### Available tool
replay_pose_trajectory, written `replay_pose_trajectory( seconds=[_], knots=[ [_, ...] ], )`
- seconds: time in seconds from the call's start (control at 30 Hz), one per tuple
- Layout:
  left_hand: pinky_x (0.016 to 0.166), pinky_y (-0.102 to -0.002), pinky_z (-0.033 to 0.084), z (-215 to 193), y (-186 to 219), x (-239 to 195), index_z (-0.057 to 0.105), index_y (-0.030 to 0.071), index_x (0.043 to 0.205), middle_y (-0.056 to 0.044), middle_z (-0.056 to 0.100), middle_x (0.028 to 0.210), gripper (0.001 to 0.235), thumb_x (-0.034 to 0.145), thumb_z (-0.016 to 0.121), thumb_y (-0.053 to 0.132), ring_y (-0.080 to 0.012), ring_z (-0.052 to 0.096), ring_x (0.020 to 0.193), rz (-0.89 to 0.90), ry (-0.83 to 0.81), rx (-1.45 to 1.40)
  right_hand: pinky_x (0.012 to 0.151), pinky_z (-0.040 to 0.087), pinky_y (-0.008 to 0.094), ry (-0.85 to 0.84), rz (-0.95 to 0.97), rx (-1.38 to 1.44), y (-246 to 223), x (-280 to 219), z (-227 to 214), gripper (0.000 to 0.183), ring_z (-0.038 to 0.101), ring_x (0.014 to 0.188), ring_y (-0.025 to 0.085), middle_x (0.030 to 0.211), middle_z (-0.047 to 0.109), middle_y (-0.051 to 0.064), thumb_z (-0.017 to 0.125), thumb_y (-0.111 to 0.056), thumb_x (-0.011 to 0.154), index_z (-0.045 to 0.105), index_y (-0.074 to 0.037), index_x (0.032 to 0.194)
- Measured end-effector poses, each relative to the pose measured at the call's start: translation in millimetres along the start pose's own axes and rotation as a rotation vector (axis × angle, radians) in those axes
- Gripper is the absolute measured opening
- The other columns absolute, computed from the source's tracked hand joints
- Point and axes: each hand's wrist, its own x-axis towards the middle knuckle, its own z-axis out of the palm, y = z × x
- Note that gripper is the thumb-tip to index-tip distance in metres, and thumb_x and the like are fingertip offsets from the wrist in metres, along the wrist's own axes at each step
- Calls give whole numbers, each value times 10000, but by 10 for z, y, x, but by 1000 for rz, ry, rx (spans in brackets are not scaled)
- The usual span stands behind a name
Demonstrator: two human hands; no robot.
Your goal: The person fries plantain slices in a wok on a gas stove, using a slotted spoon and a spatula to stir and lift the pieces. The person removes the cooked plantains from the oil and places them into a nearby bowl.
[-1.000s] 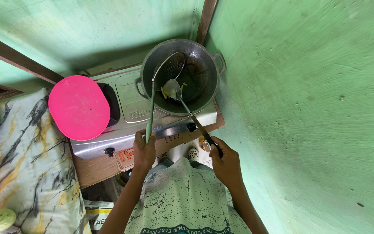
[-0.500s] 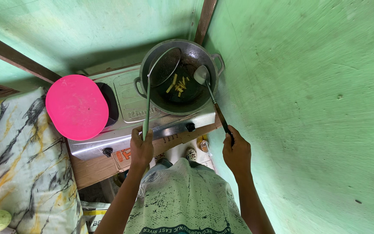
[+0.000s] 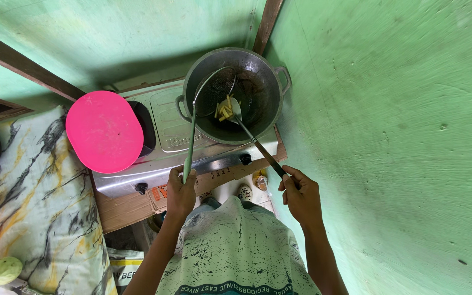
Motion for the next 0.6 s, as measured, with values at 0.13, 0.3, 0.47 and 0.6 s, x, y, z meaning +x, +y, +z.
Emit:
replay_pose_trajectory(
  seconds=[0.13,0.3,0.47,0.6],
  knots=[
    [553,-321,436,-1,110,0,553,-29,1223,-71,592,759,374,996,597,265,-120,524,631,-7,1,-18,464,441,255,36,-207,-222,-148,-104,-31,345,552,494,82,723,699,51,579,-99,990,658,5,1308],
    [583,-309,472,-13,216,-8,547,-27,1232,-70,610,783,382,985,597,260,-113,565,660,55,54,1,529,500,291,172,-359,-451,-163,55,-140,318,642,567,107,747,730,70,606,-110,984,687,-11,1275],
    [625,-340,483,37,189,82,548,-21,1239,-84,616,812,395,991,609,281,-138,563,682,48,50,-7,595,538,295,257,-424,-499,134,244,-97,304,676,612,116,755,722,94,609,-108,990,688,7,1260],
    [632,-359,475,67,129,109,544,5,1254,-85,621,804,406,965,606,283,-152,568,687,11,25,4,574,530,286,190,-414,-299,325,282,7,303,645,593,115,730,725,76,604,-103,984,689,29,1243]
  ],
)
